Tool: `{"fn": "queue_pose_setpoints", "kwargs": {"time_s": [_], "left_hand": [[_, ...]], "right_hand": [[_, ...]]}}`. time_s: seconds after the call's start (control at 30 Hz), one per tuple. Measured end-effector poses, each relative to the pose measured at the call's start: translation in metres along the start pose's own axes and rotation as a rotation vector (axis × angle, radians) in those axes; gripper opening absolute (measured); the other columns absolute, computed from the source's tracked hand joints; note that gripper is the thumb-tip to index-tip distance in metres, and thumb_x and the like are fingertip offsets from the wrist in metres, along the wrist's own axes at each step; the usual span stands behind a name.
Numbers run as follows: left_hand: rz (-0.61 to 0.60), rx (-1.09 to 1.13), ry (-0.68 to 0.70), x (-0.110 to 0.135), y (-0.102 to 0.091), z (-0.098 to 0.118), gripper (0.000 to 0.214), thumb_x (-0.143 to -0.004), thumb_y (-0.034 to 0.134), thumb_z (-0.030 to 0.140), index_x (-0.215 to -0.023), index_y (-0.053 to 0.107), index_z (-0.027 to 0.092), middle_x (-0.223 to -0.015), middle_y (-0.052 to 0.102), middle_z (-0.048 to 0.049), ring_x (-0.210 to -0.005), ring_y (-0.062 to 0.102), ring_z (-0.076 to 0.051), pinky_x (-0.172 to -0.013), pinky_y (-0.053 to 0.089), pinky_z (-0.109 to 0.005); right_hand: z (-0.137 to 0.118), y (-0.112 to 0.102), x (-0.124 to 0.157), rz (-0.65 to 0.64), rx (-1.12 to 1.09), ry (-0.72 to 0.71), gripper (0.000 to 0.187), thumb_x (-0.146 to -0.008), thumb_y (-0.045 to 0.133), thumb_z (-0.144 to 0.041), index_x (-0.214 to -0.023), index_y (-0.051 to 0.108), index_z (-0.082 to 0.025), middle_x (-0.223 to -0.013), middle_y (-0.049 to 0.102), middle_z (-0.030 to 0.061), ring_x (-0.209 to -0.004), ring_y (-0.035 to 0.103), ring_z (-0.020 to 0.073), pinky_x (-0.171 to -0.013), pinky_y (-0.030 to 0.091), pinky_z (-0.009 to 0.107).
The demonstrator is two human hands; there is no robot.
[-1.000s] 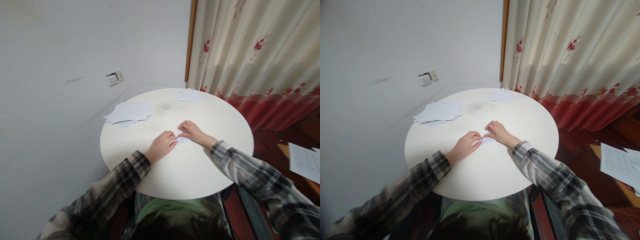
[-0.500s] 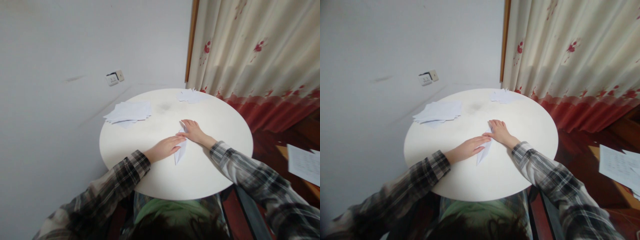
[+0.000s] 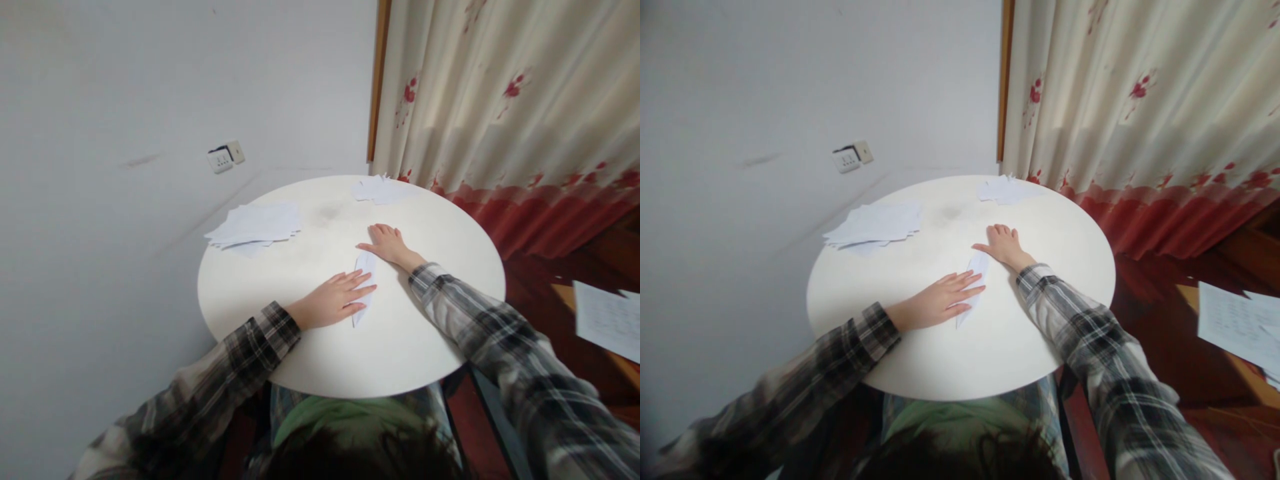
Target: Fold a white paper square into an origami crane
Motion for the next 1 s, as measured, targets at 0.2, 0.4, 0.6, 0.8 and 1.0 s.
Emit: {"fn": "queue_pose_setpoints", "kwargs": {"time_s": [0.2, 0.4, 0.6, 0.8, 1.0], "left_hand": [[0.008, 0.033, 0.019, 0.007, -0.002, 0.01, 0.049, -0.086, 0.043, 0.046, -0.133, 0.034, 0.033, -0.145, 0.024, -0.0058, -0.134, 0.02, -0.025, -0.107, 0.017, -0.047], [0.009, 0.079, 0.054, 0.012, -0.005, 0.014, 0.058, -0.075, 0.056, 0.053, -0.129, 0.041, 0.036, -0.144, 0.026, -0.0057, -0.132, 0.023, -0.028, -0.106, 0.018, -0.05], [0.033, 0.141, 0.044, 0.006, -0.014, 0.007, 0.055, -0.084, 0.047, 0.046, -0.134, 0.034, 0.026, -0.138, 0.038, -0.0075, -0.128, 0.033, -0.022, -0.105, 0.026, -0.04], [0.153, 0.147, -0.009, -0.02, -0.024, -0.019, 0.035, -0.087, 0.046, 0.035, -0.117, 0.054, 0.022, -0.122, 0.055, -0.0059, -0.113, 0.048, -0.019, -0.099, 0.035, -0.035], [0.259, 0.202, -0.01, -0.047, -0.022, -0.056, 0.019, -0.085, 0.05, 0.024, -0.095, 0.066, 0.021, -0.103, 0.064, -0.0038, -0.099, 0.055, -0.015, -0.092, 0.04, -0.03]], "right_hand": [[0.007, 0.001, -0.004, 0.011, 0.026, 0.012, 0.069, -0.077, 0.038, -0.067, -0.121, 0.044, -0.014, -0.126, 0.045, 0.0174, -0.117, 0.038, 0.0328, -0.094, 0.025, 0.054], [0.007, 0.002, -0.004, 0.017, 0.028, 0.004, 0.069, -0.077, 0.037, -0.067, -0.12, 0.044, -0.014, -0.125, 0.046, 0.0175, -0.116, 0.038, 0.0329, -0.094, 0.025, 0.054], [0.005, -0.001, -0.002, 0.029, 0.033, 0.015, 0.066, -0.078, 0.038, -0.066, -0.119, 0.046, -0.014, -0.124, 0.048, 0.0169, -0.115, 0.039, 0.0322, -0.094, 0.026, 0.052], [0.0, -0.007, -0.001, 0.071, 0.02, 0.003, 0.063, -0.079, 0.044, -0.059, -0.121, 0.044, -0.012, -0.122, 0.05, 0.0177, -0.115, 0.041, 0.0312, -0.095, 0.025, 0.049], [-0.021, -0.031, 0.021, 0.218, -0.106, -0.178, 0.042, -0.085, 0.046, -0.04, -0.116, 0.049, -0.012, -0.115, 0.054, 0.0145, -0.108, 0.046, 0.0253, -0.093, 0.033, 0.038]]}}
Point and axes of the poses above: each hand's wrist, its own x-axis away from the middle knuckle, its own y-axis out of the palm, z = x × y, the point moved 8 cm from there along -x, towards the middle knuckle
